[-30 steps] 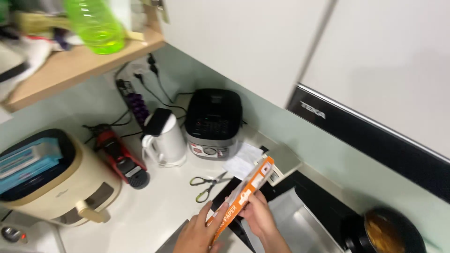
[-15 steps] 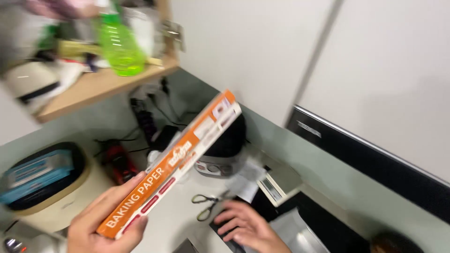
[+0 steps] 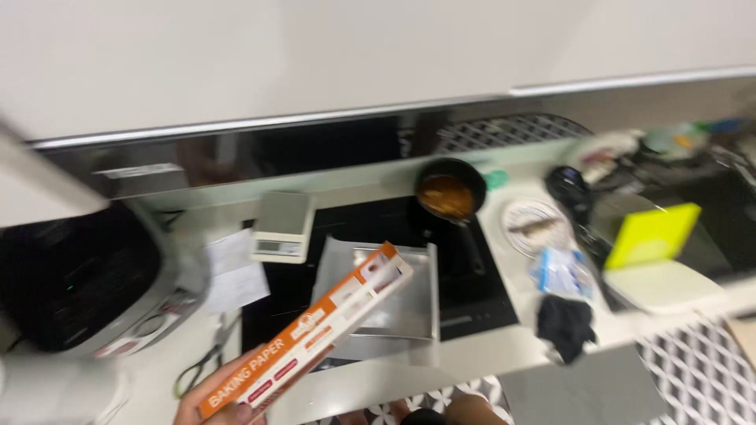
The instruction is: Lining a square metal baking pan with parchment paper by measuring and cutting it to size.
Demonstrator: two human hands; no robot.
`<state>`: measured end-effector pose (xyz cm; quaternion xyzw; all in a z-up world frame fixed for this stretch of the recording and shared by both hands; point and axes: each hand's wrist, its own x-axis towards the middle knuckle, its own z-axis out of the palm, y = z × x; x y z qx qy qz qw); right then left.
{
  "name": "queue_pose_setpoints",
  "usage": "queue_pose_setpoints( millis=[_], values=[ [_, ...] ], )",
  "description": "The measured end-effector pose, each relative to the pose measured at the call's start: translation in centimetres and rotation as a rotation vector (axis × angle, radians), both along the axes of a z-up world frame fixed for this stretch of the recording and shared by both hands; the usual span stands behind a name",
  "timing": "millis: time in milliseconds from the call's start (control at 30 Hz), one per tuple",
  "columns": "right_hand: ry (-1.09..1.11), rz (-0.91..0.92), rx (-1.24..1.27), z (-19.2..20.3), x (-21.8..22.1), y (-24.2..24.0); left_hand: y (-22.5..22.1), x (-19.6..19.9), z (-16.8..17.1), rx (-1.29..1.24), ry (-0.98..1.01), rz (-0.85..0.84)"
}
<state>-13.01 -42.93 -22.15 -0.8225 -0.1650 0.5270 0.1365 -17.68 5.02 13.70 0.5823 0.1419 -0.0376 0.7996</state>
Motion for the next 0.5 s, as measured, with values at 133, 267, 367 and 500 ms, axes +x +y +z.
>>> queue_pose_setpoints(
  millis=[133, 267, 367, 500],
  values=[
    [-0.202, 0.036, -0.386, -2.1, 3.9, -5.0, -4.6, 2.7, -0.5, -0.002, 0.199, -0.330],
    [-0.269, 0.100, -0.312, -3.6, 3.5, -5.4, -11.3, -0.6, -4.5, 0.066, 0.234, -0.299],
    [-0.326, 0.151, -0.201, -8.5, 3.4, -3.4, -15.5, -2.8, -6.9, -0.106, 0.319, -0.401],
    [-0.383, 0.209, -0.087, -13.2, 3.5, -5.9, -21.6, -6.3, -12.7, -0.098, 0.333, -0.377]
  ],
)
